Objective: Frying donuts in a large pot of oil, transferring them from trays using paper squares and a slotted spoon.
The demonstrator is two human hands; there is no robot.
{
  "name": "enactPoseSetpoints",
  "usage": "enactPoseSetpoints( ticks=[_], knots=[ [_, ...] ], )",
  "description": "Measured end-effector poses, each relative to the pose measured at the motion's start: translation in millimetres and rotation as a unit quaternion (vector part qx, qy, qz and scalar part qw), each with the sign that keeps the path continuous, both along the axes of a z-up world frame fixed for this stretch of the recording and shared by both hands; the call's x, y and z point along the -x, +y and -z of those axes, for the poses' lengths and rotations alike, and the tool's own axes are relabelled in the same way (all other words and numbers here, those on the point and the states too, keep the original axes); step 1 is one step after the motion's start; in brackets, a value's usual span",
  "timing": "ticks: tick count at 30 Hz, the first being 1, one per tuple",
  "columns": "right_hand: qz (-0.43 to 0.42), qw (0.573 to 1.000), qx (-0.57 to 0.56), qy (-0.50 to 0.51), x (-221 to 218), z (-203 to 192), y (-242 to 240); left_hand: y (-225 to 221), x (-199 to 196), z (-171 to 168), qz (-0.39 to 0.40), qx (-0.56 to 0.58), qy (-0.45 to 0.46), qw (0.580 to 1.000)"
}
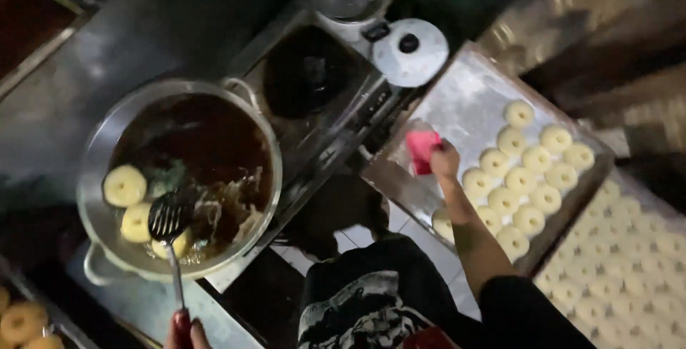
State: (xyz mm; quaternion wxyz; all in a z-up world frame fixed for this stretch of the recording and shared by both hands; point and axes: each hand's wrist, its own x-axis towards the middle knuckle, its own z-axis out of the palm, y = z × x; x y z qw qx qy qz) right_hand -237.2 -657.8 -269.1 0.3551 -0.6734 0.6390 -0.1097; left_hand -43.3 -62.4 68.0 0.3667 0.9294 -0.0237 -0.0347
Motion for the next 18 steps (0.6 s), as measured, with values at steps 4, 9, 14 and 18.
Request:
enactPoseSetpoints(
  ticks=[4, 9, 14, 18],
  knots=[
    [-0.093, 0.981, 0.07, -0.155, -17, 32, 41, -15, 42, 51, -0.124, 0.033, 0.022, 0.992],
    [-0.505, 0.837, -0.001, -0.211, -94, -62, 188, -39, 78, 54, -0.166, -0.019, -0.043, 0.985],
    [-0.576, 0.814, 0.038, -0.067, -149, -67, 295, -18, 109, 75, -0.165, -0.01, -0.094, 0.982],
    [-0.588, 0.801, 0.113, 0.0, -190, -25, 343, 7, 124, 66, -0.141, -0.002, -0.124, 0.982]
  ],
)
